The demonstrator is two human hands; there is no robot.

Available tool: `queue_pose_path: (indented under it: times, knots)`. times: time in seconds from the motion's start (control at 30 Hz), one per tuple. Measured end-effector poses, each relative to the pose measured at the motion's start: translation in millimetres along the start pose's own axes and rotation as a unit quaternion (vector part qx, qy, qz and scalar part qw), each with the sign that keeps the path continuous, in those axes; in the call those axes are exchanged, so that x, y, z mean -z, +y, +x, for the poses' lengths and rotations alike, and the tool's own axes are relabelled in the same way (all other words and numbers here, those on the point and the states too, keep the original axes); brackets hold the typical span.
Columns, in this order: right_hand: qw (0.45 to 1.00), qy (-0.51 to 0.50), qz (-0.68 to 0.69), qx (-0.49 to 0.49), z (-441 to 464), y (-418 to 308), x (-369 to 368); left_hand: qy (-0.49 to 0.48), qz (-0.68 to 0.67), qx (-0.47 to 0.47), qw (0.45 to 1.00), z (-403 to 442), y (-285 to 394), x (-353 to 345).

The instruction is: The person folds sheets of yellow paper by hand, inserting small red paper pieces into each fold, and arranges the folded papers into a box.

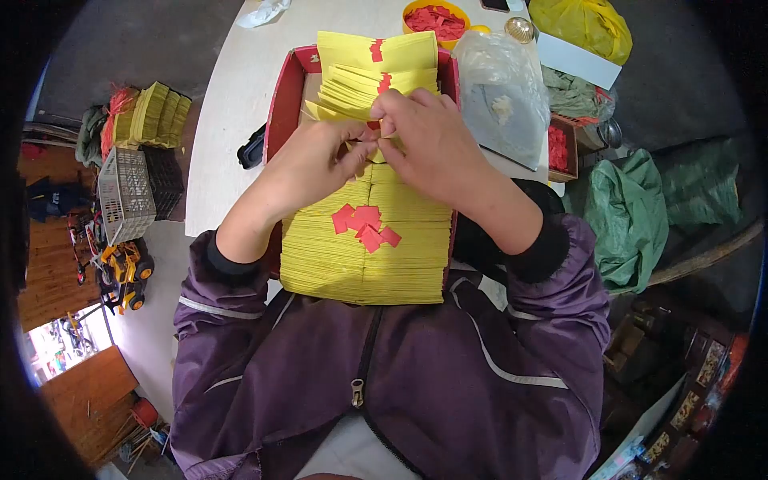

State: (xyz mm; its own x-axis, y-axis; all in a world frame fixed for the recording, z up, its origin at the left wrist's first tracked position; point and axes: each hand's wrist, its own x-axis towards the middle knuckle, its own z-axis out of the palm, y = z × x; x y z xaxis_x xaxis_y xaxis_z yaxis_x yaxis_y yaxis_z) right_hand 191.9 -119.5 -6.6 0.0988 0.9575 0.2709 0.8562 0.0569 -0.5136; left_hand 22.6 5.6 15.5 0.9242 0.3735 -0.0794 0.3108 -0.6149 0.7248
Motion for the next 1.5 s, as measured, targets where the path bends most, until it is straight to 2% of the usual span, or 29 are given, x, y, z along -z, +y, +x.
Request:
queue_pose_path:
  times: [0.03, 0.17, 0.2, 0.33, 0.37, 0.53, 0.67, 0.7, 0.77, 0.83, 1.03, 1.17, 1.23, 1.33, 1.4, 1.43, 1.5]
  knots:
    - [1.0, 0.0, 0.0, 0.0, -1, -1, 1, 0.001, 0.0, 0.0, 1.0, 0, 0, 0]
    - [0.984, 0.095, -0.089, 0.125, -17, -16, 5, 0.051, 0.022, -0.008, 0.998, -2, -6, -3]
    - [0.986, 0.07, -0.074, 0.131, -27, -18, 3, 0.05, 0.02, -0.008, 0.998, -2, -7, -5]
    - [0.985, -0.022, -0.033, 0.169, -59, -24, -4, 0.222, 0.034, -0.104, 0.969, -4, -13, -11]
    - [0.985, -0.022, -0.033, 0.168, -61, -24, -6, 0.222, 0.034, -0.105, 0.969, -5, -13, -11]
    - [0.983, -0.059, -0.026, 0.172, -67, -24, -15, 0.199, 0.009, -0.044, 0.979, -28, -13, -6]
    - [0.986, -0.001, -0.039, 0.16, -65, -29, -13, 0.056, -0.178, 0.042, 0.982, -51, -27, -11]
    - [0.986, -0.001, -0.038, 0.161, -64, -30, -13, 0.057, -0.177, 0.043, 0.982, -54, -24, -9]
    - [0.985, 0.018, -0.063, 0.158, -62, -32, -13, -0.008, -0.3, 0.126, 0.946, -57, -9, -1]
    - [0.983, 0.038, -0.088, 0.154, -60, -33, -14, -0.075, -0.414, 0.204, 0.884, -58, 0, 6]
    - [0.974, 0.077, -0.113, 0.183, -65, -31, -9, -0.091, -0.445, 0.175, 0.874, -52, -7, -2]
    - [0.98, 0.064, -0.03, 0.187, -74, -15, 1, -0.092, -0.441, 0.187, 0.873, -48, -4, -4]
    - [0.988, 0.091, -0.028, 0.12, -74, 25, 8, -0.087, -0.439, 0.183, 0.875, -48, -2, -3]
    - [0.985, 0.128, -0.078, -0.085, -83, 128, 20, -0.056, -0.425, 0.181, 0.885, -49, 1, -1]
    - [0.958, 0.101, -0.228, -0.141, -112, 206, 4, -0.051, -0.427, 0.177, 0.885, -50, 1, -2]
    - [0.951, 0.053, -0.242, -0.185, -122, 222, 1, -0.046, -0.426, 0.177, 0.886, -50, 1, -3]
    - [0.934, 0.016, -0.319, -0.162, -137, 244, -15, -0.037, -0.425, 0.181, 0.886, -51, -1, -4]
